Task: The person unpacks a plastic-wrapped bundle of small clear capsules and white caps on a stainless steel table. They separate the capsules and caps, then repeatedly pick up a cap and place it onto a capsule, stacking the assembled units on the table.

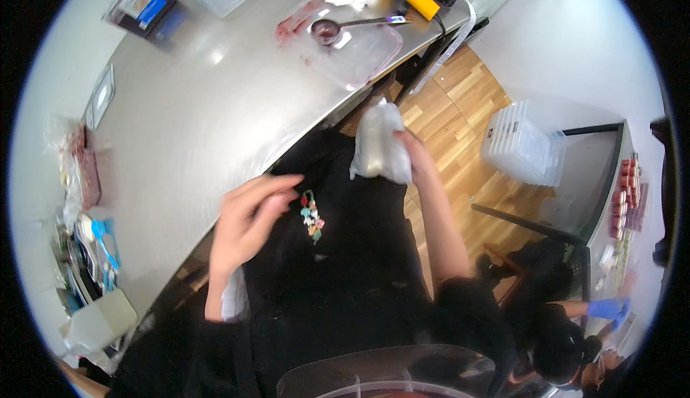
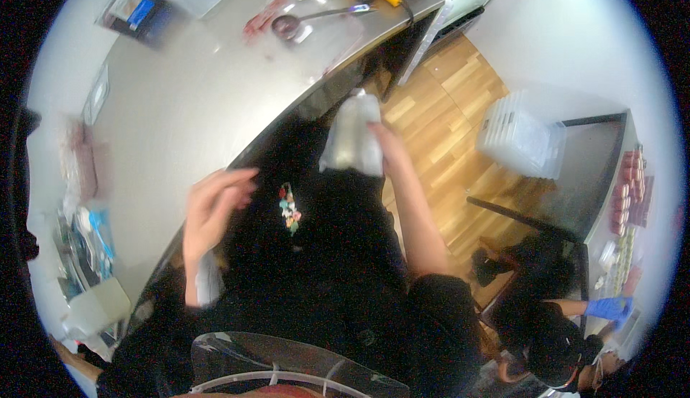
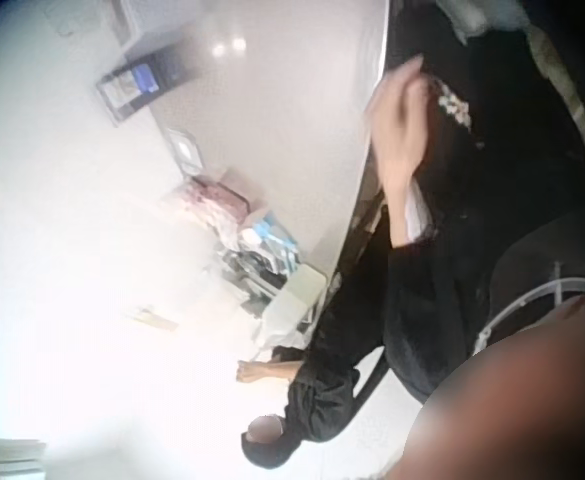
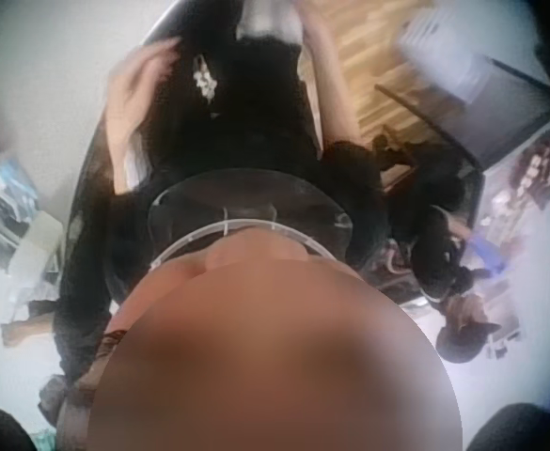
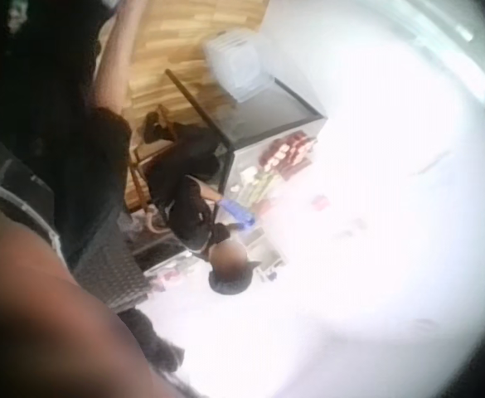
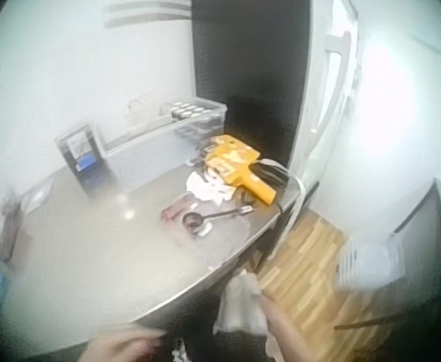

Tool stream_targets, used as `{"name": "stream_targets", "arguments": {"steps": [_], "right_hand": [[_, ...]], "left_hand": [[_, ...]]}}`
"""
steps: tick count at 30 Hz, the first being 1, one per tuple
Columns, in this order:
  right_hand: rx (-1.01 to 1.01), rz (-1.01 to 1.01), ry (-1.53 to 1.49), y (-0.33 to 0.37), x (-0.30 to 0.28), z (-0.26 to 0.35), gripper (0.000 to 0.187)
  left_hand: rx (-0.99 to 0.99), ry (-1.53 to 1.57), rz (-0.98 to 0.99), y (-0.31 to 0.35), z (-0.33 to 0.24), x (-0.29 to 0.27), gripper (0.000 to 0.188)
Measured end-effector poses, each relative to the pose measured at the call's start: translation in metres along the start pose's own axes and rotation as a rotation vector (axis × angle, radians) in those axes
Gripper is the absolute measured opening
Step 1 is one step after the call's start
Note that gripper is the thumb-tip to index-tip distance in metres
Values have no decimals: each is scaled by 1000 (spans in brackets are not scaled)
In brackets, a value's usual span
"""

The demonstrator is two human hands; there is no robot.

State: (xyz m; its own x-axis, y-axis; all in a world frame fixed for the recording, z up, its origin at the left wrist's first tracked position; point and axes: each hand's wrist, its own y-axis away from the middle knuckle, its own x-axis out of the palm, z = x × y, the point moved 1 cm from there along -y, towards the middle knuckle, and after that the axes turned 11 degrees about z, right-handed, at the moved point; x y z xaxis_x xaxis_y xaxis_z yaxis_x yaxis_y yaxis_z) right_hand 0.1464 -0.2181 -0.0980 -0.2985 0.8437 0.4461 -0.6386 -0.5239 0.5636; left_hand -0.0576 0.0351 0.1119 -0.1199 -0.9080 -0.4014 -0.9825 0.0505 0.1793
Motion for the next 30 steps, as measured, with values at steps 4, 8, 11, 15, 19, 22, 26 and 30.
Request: {"name": "stream_targets", "arguments": {"steps": [4,8,11,15,19,22,26,30], "right_hand": [[61,93,59,-144,-32,-4,40],[44,7,267,-267,-20,-44,38],[100,-93,595,-296,-24,-76,38],[168,-215,1153,-283,-43,-107,38],[255,-244,1410,-258,-61,-132,38],[320,-248,1484,-247,-73,-145,39],[363,-255,1522,-245,-82,-153,39],[352,-242,1533,-245,-82,-152,39]], "left_hand": [[-88,-589,-354,0,-1,-39,42],[-274,-851,-334,-10,13,-48,54],[-339,-809,-327,-8,16,-47,61],[-355,-783,-324,-10,14,-48,61],[-401,-803,-316,-14,9,-48,58],[-418,-789,-298,-13,7,-50,60],[-439,-803,-275,-11,6,-51,60],[-419,-771,-267,-10,5,-52,58]]}}
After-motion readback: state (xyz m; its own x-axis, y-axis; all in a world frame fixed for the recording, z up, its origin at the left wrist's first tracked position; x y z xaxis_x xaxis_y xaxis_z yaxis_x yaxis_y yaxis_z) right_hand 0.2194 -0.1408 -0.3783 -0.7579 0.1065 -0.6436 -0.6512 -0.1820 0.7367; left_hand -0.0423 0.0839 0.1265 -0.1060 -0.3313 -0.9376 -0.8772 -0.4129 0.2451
